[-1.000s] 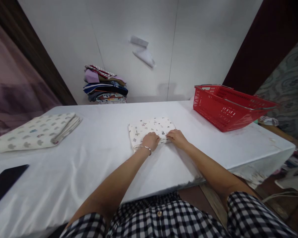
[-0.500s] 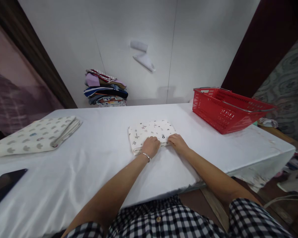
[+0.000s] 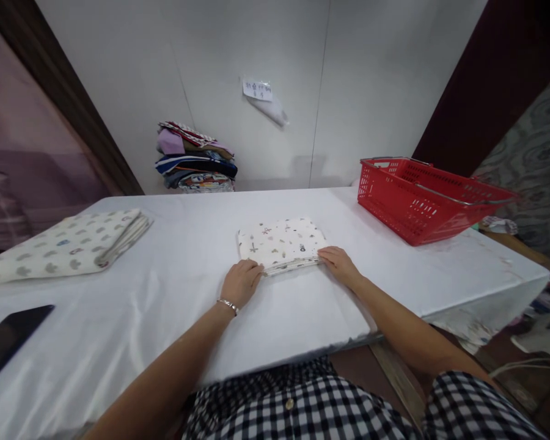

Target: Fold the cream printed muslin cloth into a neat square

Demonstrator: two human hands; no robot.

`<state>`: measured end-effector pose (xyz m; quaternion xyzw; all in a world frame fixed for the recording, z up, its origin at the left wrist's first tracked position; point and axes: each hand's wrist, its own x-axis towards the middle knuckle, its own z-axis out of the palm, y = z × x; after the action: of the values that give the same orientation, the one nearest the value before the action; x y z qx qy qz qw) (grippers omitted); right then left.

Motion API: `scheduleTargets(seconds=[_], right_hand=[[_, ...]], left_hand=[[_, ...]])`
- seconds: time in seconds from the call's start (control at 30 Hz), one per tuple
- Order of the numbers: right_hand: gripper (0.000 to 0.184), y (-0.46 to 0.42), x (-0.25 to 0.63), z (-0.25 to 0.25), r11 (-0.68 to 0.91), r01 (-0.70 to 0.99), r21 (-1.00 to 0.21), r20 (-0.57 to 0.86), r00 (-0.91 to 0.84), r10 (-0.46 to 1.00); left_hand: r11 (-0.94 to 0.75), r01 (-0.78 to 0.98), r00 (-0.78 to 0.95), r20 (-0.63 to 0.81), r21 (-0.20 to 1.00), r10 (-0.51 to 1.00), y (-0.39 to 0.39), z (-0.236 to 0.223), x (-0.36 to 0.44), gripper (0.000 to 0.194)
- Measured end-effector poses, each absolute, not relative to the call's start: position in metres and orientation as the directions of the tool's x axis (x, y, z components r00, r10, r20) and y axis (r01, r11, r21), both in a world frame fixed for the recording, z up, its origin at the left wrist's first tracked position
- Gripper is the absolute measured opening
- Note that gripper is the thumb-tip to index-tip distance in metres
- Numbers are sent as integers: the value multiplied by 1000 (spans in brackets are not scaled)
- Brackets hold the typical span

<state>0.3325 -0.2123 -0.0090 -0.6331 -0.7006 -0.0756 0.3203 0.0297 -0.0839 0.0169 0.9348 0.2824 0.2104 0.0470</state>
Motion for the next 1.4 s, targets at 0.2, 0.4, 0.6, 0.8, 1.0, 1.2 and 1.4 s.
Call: scheduleTargets(seconds=[0.2, 0.4, 0.6, 0.8, 1.0, 1.2, 1.4], right_hand=[[23, -206, 337, -8, 48, 789, -612, 517, 355, 779], [23, -198, 353, 15, -363, 421, -831, 53, 709, 703], [34, -188, 360, 28, -551, 274, -788, -249, 677, 692], [32, -183, 359, 46, -608, 453, -652, -190, 679, 709], [29, -182, 353, 56, -612, 585, -532, -192, 621, 760], [26, -174, 349, 55, -626, 716, -308, -220, 587, 779], [18, -174, 345, 63, -611, 725, -318, -170, 591, 789]], left_hand=[[-743, 499, 591, 451, 446, 668, -82, 12, 23, 25], [-545, 508, 421, 359, 667, 833, -72, 13, 18, 28], [-307, 626, 321, 122, 717, 939, -69, 13, 17, 37], [-241, 638, 308, 44, 731, 950, -72, 16, 17, 37], [-283, 650, 353, 49, 705, 934, -73, 19, 18, 33], [-288, 650, 362, 47, 704, 931, -72, 18, 19, 34], [-289, 642, 367, 45, 710, 929, -70, 17, 18, 34]])
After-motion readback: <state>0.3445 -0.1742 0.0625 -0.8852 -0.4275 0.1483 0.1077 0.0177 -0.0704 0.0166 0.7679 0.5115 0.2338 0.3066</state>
